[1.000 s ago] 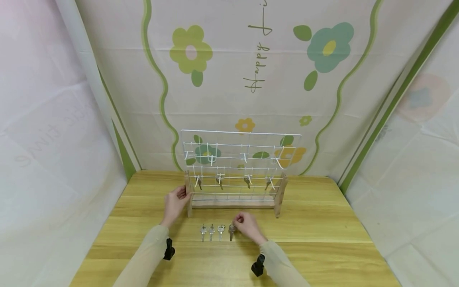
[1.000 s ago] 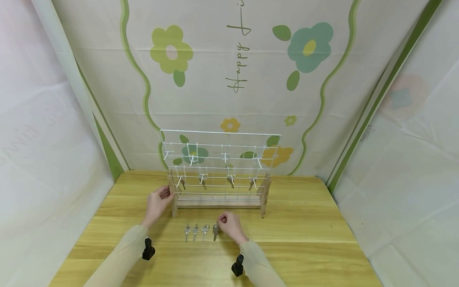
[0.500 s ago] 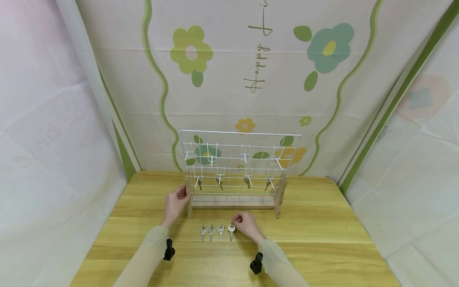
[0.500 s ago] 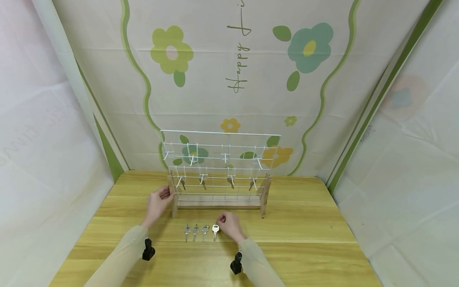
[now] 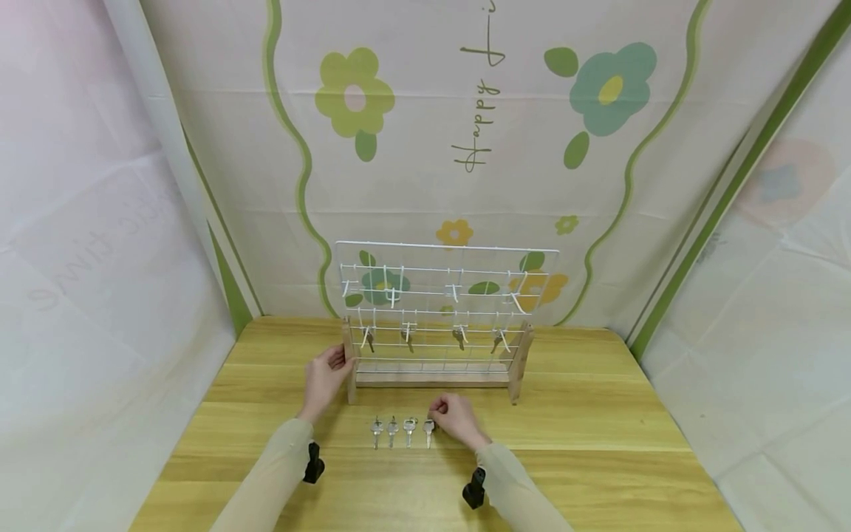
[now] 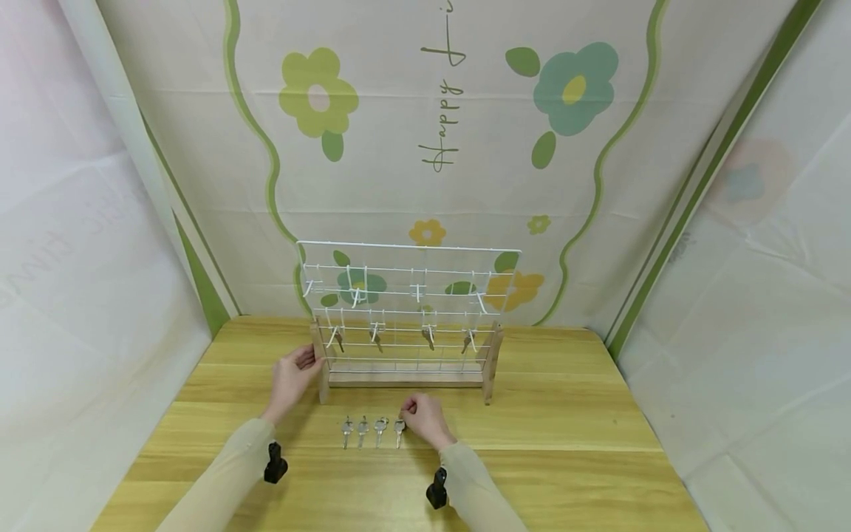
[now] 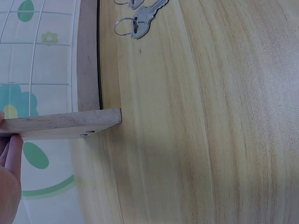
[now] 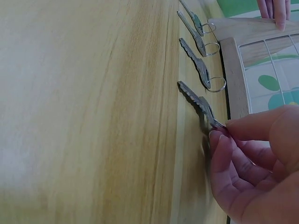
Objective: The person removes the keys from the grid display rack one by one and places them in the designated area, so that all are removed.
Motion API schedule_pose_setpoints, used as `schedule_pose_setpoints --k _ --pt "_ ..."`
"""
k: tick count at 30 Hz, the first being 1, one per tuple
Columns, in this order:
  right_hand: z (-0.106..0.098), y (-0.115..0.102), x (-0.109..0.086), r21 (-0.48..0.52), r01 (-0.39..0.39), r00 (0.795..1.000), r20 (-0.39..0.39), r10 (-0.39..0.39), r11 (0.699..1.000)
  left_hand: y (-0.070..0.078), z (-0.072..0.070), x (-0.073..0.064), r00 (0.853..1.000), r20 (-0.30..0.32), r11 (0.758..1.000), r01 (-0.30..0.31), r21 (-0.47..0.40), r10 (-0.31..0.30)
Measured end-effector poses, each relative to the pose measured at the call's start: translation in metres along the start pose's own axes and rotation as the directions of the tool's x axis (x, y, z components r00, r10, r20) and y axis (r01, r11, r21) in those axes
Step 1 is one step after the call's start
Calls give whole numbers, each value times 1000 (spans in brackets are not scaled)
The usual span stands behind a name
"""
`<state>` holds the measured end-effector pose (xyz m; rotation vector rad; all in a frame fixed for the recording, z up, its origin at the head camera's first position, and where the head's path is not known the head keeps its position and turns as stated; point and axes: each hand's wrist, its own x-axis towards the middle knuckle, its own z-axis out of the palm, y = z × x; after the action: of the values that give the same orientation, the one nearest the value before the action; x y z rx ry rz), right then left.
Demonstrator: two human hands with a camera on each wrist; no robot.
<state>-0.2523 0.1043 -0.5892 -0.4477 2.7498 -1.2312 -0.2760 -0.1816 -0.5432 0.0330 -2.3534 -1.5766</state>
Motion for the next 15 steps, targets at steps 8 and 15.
schedule_pose_setpoints --k 8,15 --pt "0 1 0 4 16 1000 -11 -16 1000 1 -1 0 1000 -3 1000 -11 -3 11" --pt "-2 0 -2 14 2 1000 3 -2 1000 0 -1 0 1000 2 1000 -7 -2 7"
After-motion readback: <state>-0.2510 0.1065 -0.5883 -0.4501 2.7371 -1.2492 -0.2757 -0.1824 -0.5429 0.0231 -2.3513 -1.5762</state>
